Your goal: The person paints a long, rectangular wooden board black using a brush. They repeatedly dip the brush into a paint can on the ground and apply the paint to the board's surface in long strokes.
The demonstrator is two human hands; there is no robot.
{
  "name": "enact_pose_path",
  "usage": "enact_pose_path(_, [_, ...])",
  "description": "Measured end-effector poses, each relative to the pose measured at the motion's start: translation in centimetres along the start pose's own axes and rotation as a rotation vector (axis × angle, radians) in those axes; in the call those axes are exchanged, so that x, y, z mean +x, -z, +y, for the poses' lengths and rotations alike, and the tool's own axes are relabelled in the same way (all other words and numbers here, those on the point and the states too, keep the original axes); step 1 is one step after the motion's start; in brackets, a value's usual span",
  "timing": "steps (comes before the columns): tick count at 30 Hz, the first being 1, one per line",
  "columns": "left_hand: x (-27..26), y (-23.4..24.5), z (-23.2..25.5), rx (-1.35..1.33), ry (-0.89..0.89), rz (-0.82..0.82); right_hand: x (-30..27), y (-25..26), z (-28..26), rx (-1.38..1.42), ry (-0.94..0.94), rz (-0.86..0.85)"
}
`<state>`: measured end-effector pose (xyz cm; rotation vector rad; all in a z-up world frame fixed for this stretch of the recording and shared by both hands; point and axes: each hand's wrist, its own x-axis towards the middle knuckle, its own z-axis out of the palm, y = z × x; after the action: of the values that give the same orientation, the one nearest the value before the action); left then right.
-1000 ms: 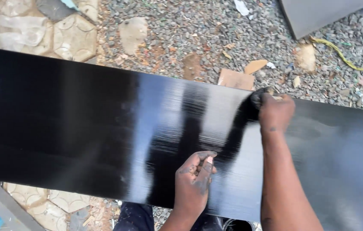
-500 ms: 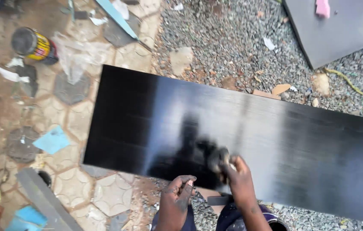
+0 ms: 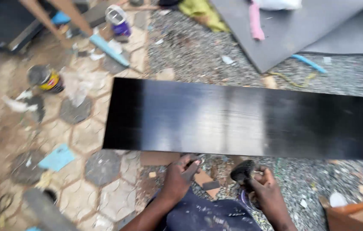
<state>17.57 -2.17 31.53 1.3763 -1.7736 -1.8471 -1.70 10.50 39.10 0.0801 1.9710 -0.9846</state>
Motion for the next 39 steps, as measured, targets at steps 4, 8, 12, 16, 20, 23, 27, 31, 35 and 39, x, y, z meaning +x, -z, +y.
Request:
enact_pose_path(4, [-5.7,-2.8,-0.5,-0.112,0.029,0.026,-3.0,4.6,4.5,-0.099,0.066,-0.011])
enact_pose_path(8, [-9.8,-7.8,-2.5,-0.094,0.055,0.092,-6.4,9.1,9.7,-0.2,0.106,-0.001])
enact_pose_path(12, [-15.2,-15.0,-3.8,-0.061,0.063,-0.008,-8.5,14.4,19.6,-0.205,0.14,0.045])
enact_pose_path(16, [-21.8,-19.0,-3.4,-0.104,0.044,-0.082,-8.3,19.5,28.7,0.075,0.091,0.075])
enact_pose_path(20, [-27.9,-18.8,-3.7,-0.189,0.2,0.019,-7.6,22.5,33.0,0.198,0.046,0.038])
enact_pose_path(23, [-30.5,-17.9,-4.3,-0.143,0.106,0.166,-7.5,23.7,32.5,0.197,0.048,-0.014])
enact_pose_path(27, [-32.9,-17.0,-3.5,-0.217,0.049,0.126,-13.0,23.9,27.5,-0.1,0.162,-0.15])
enact_pose_path(31, [-33.7,-16.6,-5.0,-0.242,0.076,0.107,-15.3,21.9,27.5,-0.079,0.312,-0.184])
enact_pose_path(35, [-34.9,-14.9,-5.1,-0.155,0.11,0.039,-20.7,17.9,27.8,0.221,0.252,-0.067])
enact_pose_path(39, [-36.6,-12.4,-6.5,-0.039,0.127,-0.069,-21.5,14.4,33.0,0.476,0.111,-0.016])
